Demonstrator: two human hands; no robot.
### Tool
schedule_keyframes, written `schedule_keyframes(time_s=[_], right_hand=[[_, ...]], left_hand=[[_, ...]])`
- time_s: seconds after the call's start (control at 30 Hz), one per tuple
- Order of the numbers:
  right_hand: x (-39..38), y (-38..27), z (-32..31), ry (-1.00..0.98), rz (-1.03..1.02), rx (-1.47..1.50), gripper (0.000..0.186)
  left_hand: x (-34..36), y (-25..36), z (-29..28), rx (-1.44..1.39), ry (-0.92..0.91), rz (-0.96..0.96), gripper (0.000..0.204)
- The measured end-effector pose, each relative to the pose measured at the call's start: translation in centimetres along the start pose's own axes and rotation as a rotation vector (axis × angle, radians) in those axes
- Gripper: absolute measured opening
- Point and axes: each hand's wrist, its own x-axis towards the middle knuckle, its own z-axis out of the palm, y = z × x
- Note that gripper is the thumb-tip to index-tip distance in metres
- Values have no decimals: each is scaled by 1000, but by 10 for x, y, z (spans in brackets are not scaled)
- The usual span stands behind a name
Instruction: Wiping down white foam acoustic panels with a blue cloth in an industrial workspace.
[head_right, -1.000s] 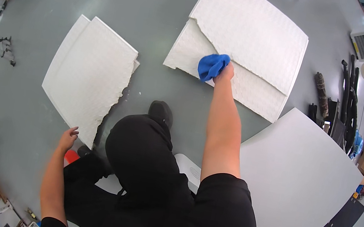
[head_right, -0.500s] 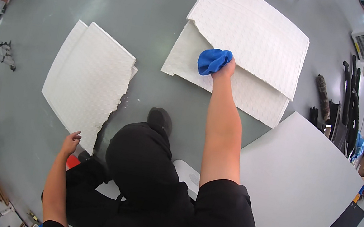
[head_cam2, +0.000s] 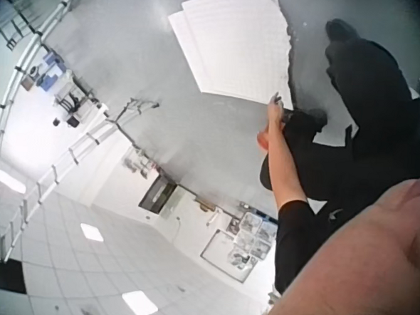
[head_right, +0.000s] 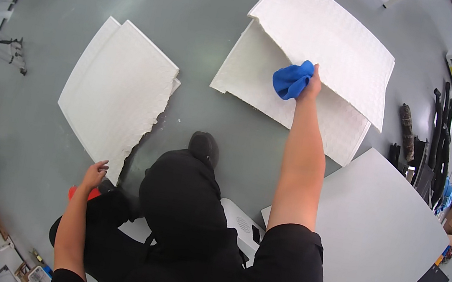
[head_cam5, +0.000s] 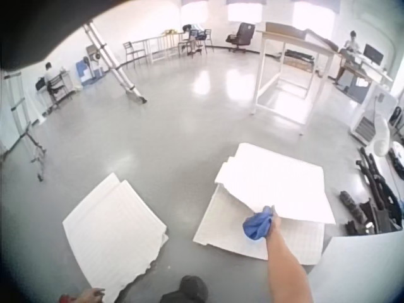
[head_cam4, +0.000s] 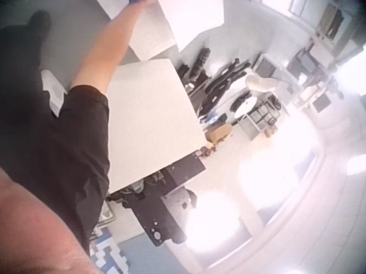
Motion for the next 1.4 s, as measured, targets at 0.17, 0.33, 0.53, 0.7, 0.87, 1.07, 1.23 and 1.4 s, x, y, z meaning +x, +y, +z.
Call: schedule_keyframes(time_s=[0.17, 0.33, 0.53, 0.7, 0.87, 1.07, 1.23, 1.4], right_hand=[[9, -10, 13, 72, -51, -212, 32], [-3, -41, 52, -111, -69, -128, 27], [-26, -68, 65, -131, -108, -247, 33], [-85, -71, 82, -232, -43, -306, 36], [-150, -63, 113, -439, 80, -363, 33], [-254, -19, 185, -560, 255, -467, 26], [-281, 4, 240, -750, 745, -390, 26], [-375, 44, 305, -772, 524, -786, 26]], left_hand=[[1, 1, -2, -47, 31, -14, 49], [-8, 14, 4, -16, 4, 6, 49], [-15, 24, 10, -59, 37, 41, 49], [-16, 41, -4, -183, 52, 98, 49], [-24, 100, -28, -595, 9, 147, 52], [-50, 172, -66, -1185, -77, 346, 60], [-69, 198, -99, -1748, -166, 303, 78], [-92, 155, -121, -1955, -216, 552, 75]])
